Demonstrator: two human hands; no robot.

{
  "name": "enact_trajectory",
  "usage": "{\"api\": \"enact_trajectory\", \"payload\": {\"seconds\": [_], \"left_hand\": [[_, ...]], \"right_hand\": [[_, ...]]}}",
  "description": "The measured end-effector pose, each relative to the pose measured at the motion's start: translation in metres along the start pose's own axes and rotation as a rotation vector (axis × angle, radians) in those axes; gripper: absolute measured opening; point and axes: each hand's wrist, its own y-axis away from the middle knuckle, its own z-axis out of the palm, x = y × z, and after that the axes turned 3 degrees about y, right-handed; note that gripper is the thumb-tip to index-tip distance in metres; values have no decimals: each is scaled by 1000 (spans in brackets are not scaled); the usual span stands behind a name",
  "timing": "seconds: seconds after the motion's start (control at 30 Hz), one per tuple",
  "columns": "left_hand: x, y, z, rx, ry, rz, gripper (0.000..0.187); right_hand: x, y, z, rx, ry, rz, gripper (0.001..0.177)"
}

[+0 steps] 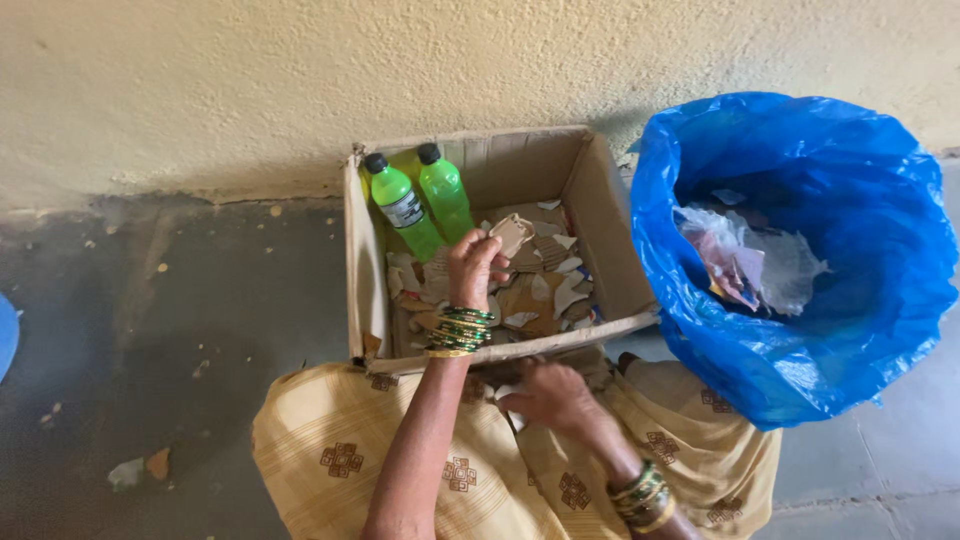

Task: The person sits on the floor and sorts items from a blue plastic bag into a cardboard box. They handle green plastic bottles, crumpled paper, and various plastic wrappers, placing them into the box one by one.

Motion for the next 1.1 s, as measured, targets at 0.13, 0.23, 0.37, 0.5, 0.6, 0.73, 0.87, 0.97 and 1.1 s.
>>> {"api": "enact_trajectory", "payload": {"seconds": [0.13, 0.23, 0.37, 0.5, 0.6, 0.73, 0.87, 0.97, 1.1], "left_hand": [[1, 1, -2, 1, -19, -26, 11], [3, -2, -2, -7, -10, -44, 10], [4, 1, 0, -3, -88, -36, 11], [13, 3, 4, -20, -69, -31, 10], [13, 7, 5, -63, -124, -5, 10], [12, 5, 6, -128, -182, 8, 12], [4, 4, 6, -171, -238, 34, 14], [3, 4, 6, -199, -272, 45, 13], [11, 9, 12, -267, -382, 124, 11]], "right_hand": [[-15, -13, 46, 316, 89, -222, 44], [-3, -9, 55, 159, 234, -299, 19], [28, -4, 18, 5, 60, -287, 16], [74, 29, -48, 153, -688, -417, 31], [95, 48, -73, 423, -1044, -138, 24], [118, 52, -104, 717, -1200, -77, 25], [138, 66, -135, 1098, -1152, -124, 22], [146, 76, -160, 1528, -855, -35, 29], [139, 82, -165, 1722, 5, 81, 31]]}}
